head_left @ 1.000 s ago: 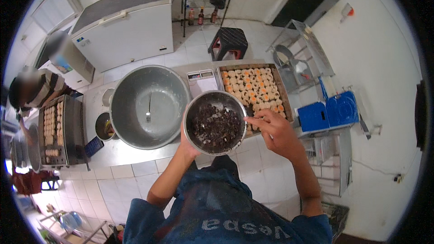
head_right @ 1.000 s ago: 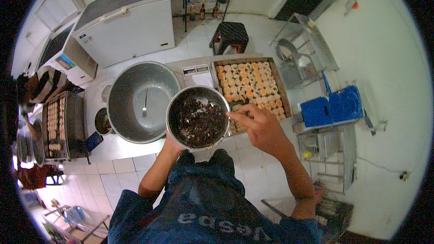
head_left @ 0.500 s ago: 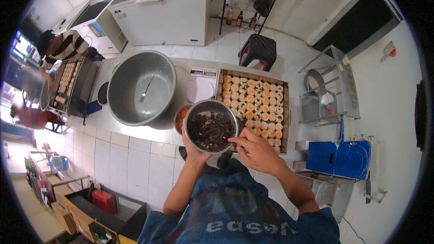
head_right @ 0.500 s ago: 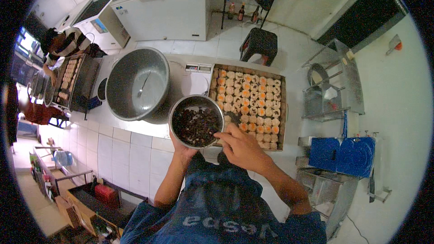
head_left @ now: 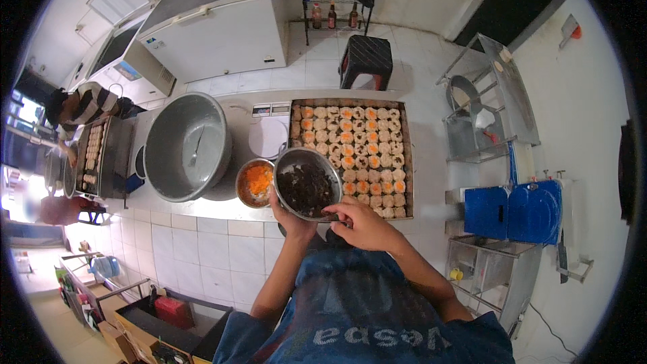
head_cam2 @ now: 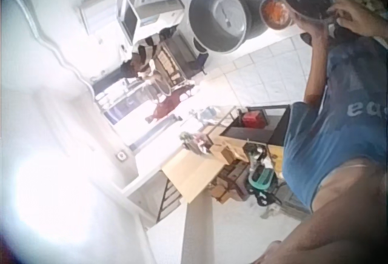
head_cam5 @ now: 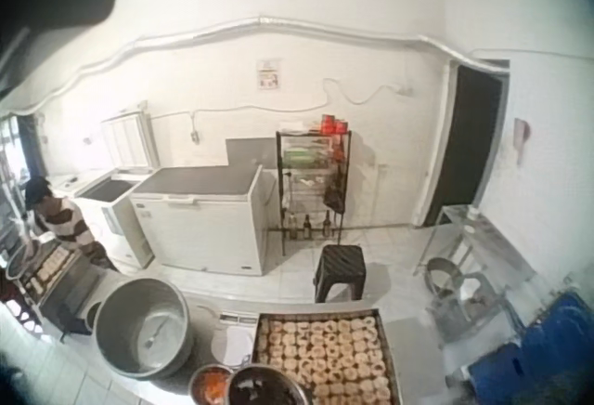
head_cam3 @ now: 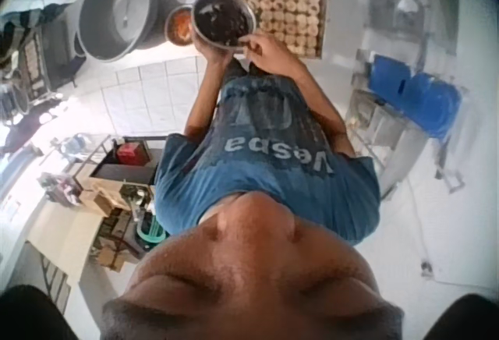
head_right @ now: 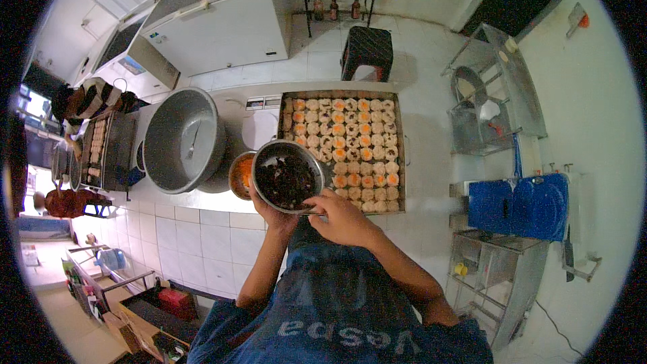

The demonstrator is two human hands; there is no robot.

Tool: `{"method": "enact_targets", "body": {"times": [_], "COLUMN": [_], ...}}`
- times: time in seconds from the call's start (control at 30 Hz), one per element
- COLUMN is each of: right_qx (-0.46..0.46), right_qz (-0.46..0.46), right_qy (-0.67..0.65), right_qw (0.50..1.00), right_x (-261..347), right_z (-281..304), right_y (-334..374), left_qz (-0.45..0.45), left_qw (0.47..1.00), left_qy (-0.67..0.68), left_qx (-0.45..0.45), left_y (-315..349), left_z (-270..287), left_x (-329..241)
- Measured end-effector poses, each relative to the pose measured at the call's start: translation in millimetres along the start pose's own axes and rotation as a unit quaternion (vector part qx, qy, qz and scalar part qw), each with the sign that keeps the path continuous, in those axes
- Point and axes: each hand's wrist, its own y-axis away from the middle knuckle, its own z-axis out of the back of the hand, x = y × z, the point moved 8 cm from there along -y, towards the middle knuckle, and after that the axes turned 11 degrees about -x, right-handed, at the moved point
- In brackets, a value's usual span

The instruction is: The person places small dark and orange toppings onto rows of pre-formed sushi rolls arranged on a metal tray. They repeatedly pick toppings from two bowls and place them on individual rolls, then occasionally rub their hands together.

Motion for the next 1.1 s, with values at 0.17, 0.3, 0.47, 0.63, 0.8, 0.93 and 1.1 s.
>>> {"method": "enact_targets", "body": {"times": [0.17, 0.3, 0.47, 0.63, 0.8, 0.93, 1.1], "right_qx": [0.022, 0.065, 0.016, -0.093, -0.132, -0.113, -0.019], "right_qz": [-0.093, -0.229, -0.276, -0.315, -0.141, 0.019, 0.054], "right_qy": [-0.162, -0.36, -0.395, -0.261, -0.004, 0.328, 0.422], "right_qw": [0.982, 0.902, 0.876, 0.908, 0.981, 0.938, 0.905], "right_x": [-26, -43, -104, -203, -244, -197, -199], "right_z": [6, 6, 42, 55, 33, 12, -11], "right_y": [-5, 0, -2, -16, -44, -53, -52], "left_qz": [-0.015, -0.021, -0.02, -0.066, -0.1, -0.124, -0.126], "left_qw": [1.0, 1.0, 0.999, 0.994, 0.989, 0.985, 0.984], "left_qy": [-0.016, 0.0, 0.037, 0.071, 0.089, 0.099, 0.103], "left_qx": [-0.013, -0.009, -0.021, -0.047, -0.057, -0.07, -0.066], "left_y": [-8, -12, -13, -1, 10, 19, 23], "left_z": [-7, -10, 17, 48, 69, 71, 66], "left_x": [13, 17, 2, -39, -64, -70, -71]}}
